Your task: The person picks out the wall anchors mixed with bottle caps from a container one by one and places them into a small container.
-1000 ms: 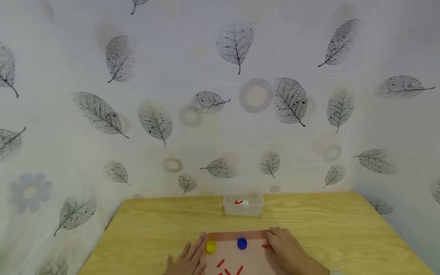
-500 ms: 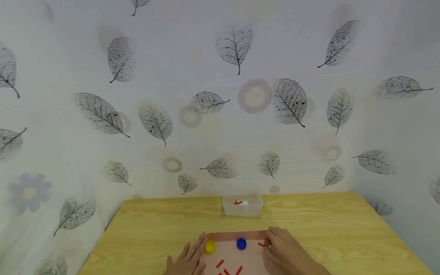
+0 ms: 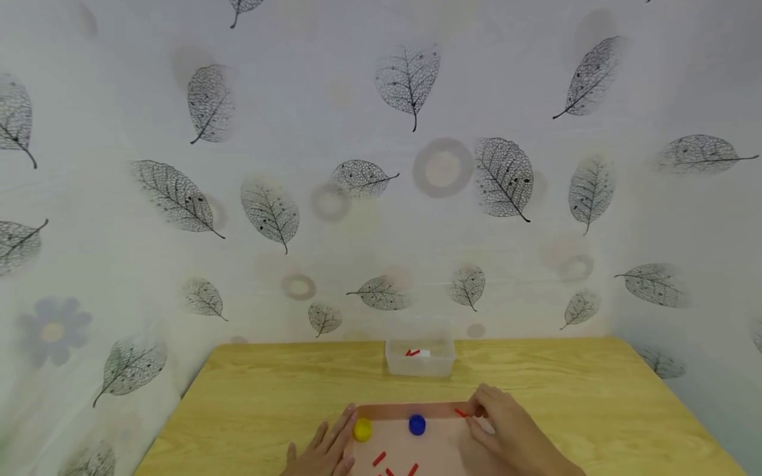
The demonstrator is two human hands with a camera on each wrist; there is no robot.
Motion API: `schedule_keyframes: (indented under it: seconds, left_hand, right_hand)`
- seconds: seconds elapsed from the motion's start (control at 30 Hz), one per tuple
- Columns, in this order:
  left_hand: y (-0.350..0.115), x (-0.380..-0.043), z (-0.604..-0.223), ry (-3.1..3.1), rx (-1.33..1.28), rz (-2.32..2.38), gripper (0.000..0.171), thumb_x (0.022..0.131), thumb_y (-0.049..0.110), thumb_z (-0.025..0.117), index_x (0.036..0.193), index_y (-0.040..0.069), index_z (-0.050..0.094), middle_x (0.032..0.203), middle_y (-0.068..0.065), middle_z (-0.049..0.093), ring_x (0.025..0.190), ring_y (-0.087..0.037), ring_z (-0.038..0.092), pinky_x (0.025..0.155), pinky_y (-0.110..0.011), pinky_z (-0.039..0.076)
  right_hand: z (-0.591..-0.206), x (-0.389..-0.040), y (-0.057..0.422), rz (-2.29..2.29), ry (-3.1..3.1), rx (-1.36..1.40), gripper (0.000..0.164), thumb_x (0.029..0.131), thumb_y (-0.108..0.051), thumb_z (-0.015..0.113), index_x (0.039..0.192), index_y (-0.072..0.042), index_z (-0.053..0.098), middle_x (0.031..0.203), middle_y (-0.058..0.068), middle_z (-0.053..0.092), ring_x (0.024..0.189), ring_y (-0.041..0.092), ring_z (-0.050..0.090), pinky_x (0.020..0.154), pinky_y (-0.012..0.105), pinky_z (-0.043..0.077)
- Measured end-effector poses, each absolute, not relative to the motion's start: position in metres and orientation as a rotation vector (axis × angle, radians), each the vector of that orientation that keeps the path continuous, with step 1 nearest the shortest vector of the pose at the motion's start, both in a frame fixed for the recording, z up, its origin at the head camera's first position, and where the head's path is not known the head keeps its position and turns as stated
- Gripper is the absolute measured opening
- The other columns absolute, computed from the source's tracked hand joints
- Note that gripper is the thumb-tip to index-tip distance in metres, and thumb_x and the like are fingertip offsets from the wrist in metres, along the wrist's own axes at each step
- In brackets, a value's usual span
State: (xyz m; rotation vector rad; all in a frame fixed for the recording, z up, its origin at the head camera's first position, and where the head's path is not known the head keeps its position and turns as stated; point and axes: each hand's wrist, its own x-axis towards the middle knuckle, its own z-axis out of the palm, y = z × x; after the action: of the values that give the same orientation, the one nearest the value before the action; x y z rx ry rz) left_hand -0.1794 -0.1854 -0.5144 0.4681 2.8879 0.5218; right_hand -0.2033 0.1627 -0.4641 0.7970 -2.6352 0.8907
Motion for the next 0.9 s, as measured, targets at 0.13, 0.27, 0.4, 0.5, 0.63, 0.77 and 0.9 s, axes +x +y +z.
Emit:
schedule_keyframes:
  seconds: [0.13,0.27,0.4,0.5,0.63,0.77,0.9]
  left_hand:
    - [-0.186,-0.173,-0.512,2.859,0.423,0.506,0.065,0.093,0.069,0.021,0.151,0.042,0.010,0.157,0.017,0.009,0.134,-0.042,0.031,0.081,-0.085,0.012]
    - [-0.186,-0.167,-0.508,2.808,0.367,0.508,0.071,0.088,0.075,0.020,0.150,0.043,0.011,0.157,0.015,0.012,0.137,-0.041,0.025,0.084,-0.084,0.006]
    - [-0.185,-0.169,-0.507,2.782,0.383,0.536,0.068,0.089,0.074,0.019,0.150,0.044,0.010,0.157,0.015,0.011,0.137,-0.041,0.024,0.084,-0.084,0.006]
    - [-0.187,-0.174,-0.508,2.821,0.439,0.550,0.062,0.093,0.068,0.019,0.150,0.044,0.009,0.157,0.018,0.009,0.134,-0.043,0.030,0.080,-0.086,0.011]
    - [-0.187,-0.180,-0.512,2.867,0.503,0.528,0.060,0.097,0.062,0.019,0.152,0.040,0.009,0.156,0.021,0.005,0.131,-0.043,0.035,0.075,-0.087,0.016]
    - [-0.186,-0.180,-0.515,2.879,0.482,0.501,0.061,0.095,0.065,0.018,0.151,0.042,0.009,0.156,0.023,0.004,0.131,-0.043,0.036,0.076,-0.086,0.016]
    - [-0.184,-0.179,-0.514,2.891,0.451,0.491,0.062,0.094,0.068,0.018,0.151,0.044,0.009,0.155,0.025,0.005,0.130,-0.042,0.037,0.077,-0.086,0.015]
  right_hand:
    - [-0.456,-0.205,0.162,0.935,-2.589,0.781,0.024,0.080,-0.004,0.071,0.083,-0.024,0.058,0.080,-0.018,0.052,0.068,0.003,0.048,0.056,0.020,0.044]
    - [-0.448,-0.205,0.163,0.997,-2.612,0.728,0.025,0.080,-0.001,0.069,0.083,-0.023,0.057,0.077,-0.015,0.051,0.066,0.001,0.047,0.054,0.020,0.044]
    - [-0.443,-0.207,0.164,1.016,-2.603,0.669,0.024,0.082,-0.003,0.069,0.083,-0.023,0.057,0.077,-0.015,0.052,0.068,0.000,0.049,0.057,0.021,0.047]
    - [-0.440,-0.212,0.162,0.987,-2.554,0.687,0.022,0.082,-0.004,0.070,0.083,-0.022,0.058,0.078,-0.016,0.052,0.070,0.000,0.052,0.060,0.021,0.049]
    - [-0.436,-0.219,0.159,0.922,-2.500,0.729,0.022,0.081,-0.003,0.070,0.084,-0.021,0.058,0.078,-0.016,0.051,0.072,0.003,0.054,0.062,0.021,0.049]
    - [-0.430,-0.224,0.157,0.886,-2.477,0.743,0.023,0.080,-0.003,0.071,0.084,-0.021,0.058,0.079,-0.016,0.051,0.074,0.005,0.054,0.064,0.022,0.049]
    - [-0.424,-0.230,0.156,0.886,-2.465,0.746,0.021,0.080,-0.003,0.071,0.084,-0.021,0.059,0.080,-0.015,0.053,0.074,0.006,0.055,0.065,0.023,0.050]
